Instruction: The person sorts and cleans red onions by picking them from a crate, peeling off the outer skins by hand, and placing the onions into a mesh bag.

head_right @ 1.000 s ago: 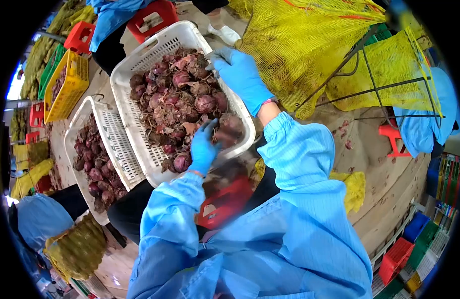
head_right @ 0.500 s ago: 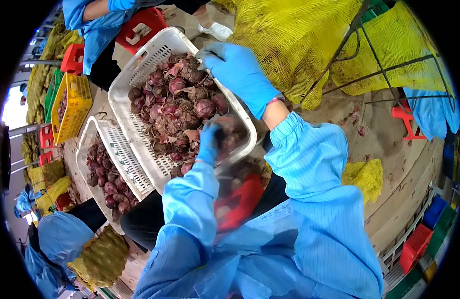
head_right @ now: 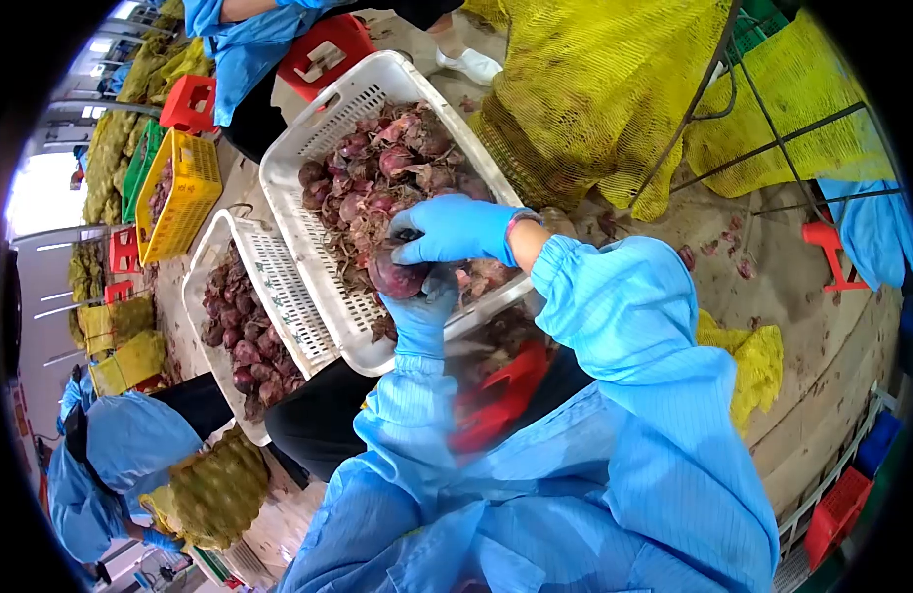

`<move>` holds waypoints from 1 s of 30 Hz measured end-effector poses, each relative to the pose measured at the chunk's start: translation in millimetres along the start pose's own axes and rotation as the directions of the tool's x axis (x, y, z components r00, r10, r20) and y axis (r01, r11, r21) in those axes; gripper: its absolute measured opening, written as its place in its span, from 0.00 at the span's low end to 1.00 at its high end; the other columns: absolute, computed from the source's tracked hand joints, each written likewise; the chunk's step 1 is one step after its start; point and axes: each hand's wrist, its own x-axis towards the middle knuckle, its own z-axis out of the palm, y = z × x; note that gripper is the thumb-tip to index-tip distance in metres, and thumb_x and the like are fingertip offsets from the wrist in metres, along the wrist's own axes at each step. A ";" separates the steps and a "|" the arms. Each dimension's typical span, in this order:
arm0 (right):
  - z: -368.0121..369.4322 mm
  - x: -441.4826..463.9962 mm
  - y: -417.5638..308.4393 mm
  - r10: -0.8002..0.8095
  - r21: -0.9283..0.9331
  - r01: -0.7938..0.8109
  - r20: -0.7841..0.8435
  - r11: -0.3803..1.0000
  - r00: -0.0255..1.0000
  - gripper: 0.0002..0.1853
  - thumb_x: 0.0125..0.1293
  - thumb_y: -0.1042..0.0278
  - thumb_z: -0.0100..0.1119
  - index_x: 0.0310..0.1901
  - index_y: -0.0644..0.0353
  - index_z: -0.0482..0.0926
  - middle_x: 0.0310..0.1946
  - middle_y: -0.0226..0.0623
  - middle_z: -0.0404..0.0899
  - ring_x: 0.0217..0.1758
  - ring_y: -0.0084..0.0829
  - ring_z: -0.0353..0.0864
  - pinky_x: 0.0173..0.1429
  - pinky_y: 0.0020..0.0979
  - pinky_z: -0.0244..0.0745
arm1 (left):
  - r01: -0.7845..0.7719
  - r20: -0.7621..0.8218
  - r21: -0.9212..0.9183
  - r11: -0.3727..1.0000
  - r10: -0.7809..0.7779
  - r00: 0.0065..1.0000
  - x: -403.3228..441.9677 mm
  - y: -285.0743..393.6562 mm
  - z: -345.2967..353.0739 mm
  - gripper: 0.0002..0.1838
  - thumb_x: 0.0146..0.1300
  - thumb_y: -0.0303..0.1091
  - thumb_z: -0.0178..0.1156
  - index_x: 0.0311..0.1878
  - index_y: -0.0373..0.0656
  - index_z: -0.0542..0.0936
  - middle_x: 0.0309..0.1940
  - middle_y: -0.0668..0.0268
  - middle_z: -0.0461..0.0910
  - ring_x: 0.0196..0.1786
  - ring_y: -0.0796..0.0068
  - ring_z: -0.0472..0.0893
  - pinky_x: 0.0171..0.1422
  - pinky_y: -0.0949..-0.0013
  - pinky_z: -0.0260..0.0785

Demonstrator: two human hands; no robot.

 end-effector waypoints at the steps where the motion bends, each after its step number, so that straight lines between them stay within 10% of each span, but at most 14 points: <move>1: 6.4 2.0 -0.6 -0.039 0.093 0.041 -0.014 0.995 0.999 0.25 0.64 0.52 0.58 0.59 0.58 0.75 0.52 0.45 0.79 0.57 0.39 0.78 0.62 0.33 0.69 | -0.088 -0.029 0.205 0.975 0.095 0.995 -1.5 4.6 0.3 0.33 0.59 0.66 0.48 0.52 0.47 0.71 0.45 0.62 0.76 0.40 0.70 0.75 0.39 0.71 0.70; 3: 20.3 7.5 3.4 -0.113 0.274 0.122 -0.051 0.954 0.992 0.24 0.65 0.54 0.58 0.58 0.57 0.75 0.53 0.45 0.78 0.58 0.37 0.77 0.63 0.33 0.69 | -0.186 -0.021 0.468 0.864 0.221 0.975 -2.7 7.5 -5.1 0.33 0.59 0.66 0.48 0.55 0.47 0.69 0.46 0.63 0.75 0.42 0.70 0.76 0.44 0.70 0.72; 5: 22.8 6.5 -2.5 -0.114 0.390 0.115 -0.025 0.914 0.993 0.22 0.65 0.57 0.58 0.58 0.58 0.75 0.53 0.42 0.78 0.57 0.33 0.76 0.62 0.30 0.68 | -0.417 0.188 0.698 0.582 0.412 0.891 -1.9 6.3 -19.6 0.35 0.45 0.32 0.71 0.55 0.43 0.64 0.50 0.62 0.72 0.50 0.69 0.77 0.56 0.65 0.70; 7: 25.2 4.3 -4.6 -0.133 0.520 0.118 -0.009 0.846 0.991 0.19 0.65 0.61 0.56 0.54 0.59 0.77 0.50 0.38 0.79 0.54 0.27 0.75 0.61 0.27 0.68 | -0.054 -0.021 0.010 0.998 0.054 0.998 -7.0 14.6 -16.1 0.35 0.44 0.33 0.71 0.56 0.43 0.63 0.51 0.62 0.72 0.52 0.70 0.75 0.57 0.65 0.70; 10: 31.7 5.0 -7.9 -0.137 0.614 0.152 -0.072 0.774 0.988 0.15 0.63 0.65 0.54 0.49 0.61 0.78 0.46 0.36 0.80 0.51 0.25 0.76 0.59 0.26 0.68 | 0.277 0.069 -0.542 0.794 -0.286 0.956 -15.8 43.1 4.0 0.36 0.45 0.33 0.71 0.56 0.43 0.63 0.51 0.63 0.71 0.55 0.71 0.74 0.58 0.65 0.69; 18: 22.2 23.9 -8.1 0.006 0.602 0.139 -0.233 0.787 0.973 0.12 0.56 0.69 0.50 0.39 0.63 0.80 0.35 0.33 0.81 0.45 0.25 0.77 0.54 0.25 0.68 | 0.275 -0.107 -0.321 0.906 -0.323 0.940 2.9 37.4 14.2 0.43 0.60 0.74 0.43 0.67 0.49 0.65 0.64 0.59 0.66 0.64 0.59 0.67 0.68 0.50 0.62; 20: 13.3 27.7 -2.5 0.003 0.560 0.157 -0.274 0.813 0.962 0.14 0.55 0.69 0.50 0.40 0.63 0.81 0.36 0.34 0.81 0.46 0.26 0.77 0.56 0.26 0.69 | 0.383 -0.111 -0.489 0.784 -0.492 0.864 18.7 54.4 15.2 0.41 0.61 0.73 0.42 0.65 0.48 0.66 0.64 0.59 0.66 0.64 0.59 0.67 0.69 0.50 0.61; 23: 5.9 33.1 3.5 -0.170 0.637 0.330 -0.300 0.697 0.939 0.15 0.59 0.66 0.53 0.45 0.63 0.80 0.37 0.35 0.81 0.47 0.28 0.77 0.58 0.28 0.68 | 0.241 0.083 -0.223 0.944 -0.228 0.970 41.6 63.1 6.9 0.36 0.62 0.68 0.47 0.64 0.50 0.68 0.62 0.62 0.70 0.60 0.63 0.73 0.62 0.55 0.70; 26: 7.6 26.8 -12.2 -0.089 0.541 0.438 -0.552 0.718 0.829 0.20 0.61 0.58 0.61 0.51 0.61 0.77 0.40 0.36 0.80 0.48 0.24 0.77 0.52 0.26 0.73 | 0.248 -0.154 -0.358 0.900 -0.318 0.935 47.3 103.4 46.8 0.31 0.65 0.63 0.48 0.58 0.47 0.72 0.50 0.64 0.78 0.49 0.67 0.78 0.52 0.57 0.76; 30: -28.2 12.6 -17.3 0.140 0.624 0.278 -0.535 0.731 0.833 0.24 0.60 0.53 0.65 0.53 0.59 0.77 0.42 0.34 0.80 0.46 0.20 0.78 0.46 0.22 0.76 | 0.297 0.279 -0.396 0.869 -0.194 0.940 67.7 107.0 58.9 0.31 0.72 0.57 0.44 0.69 0.45 0.64 0.64 0.57 0.68 0.57 0.62 0.77 0.55 0.57 0.76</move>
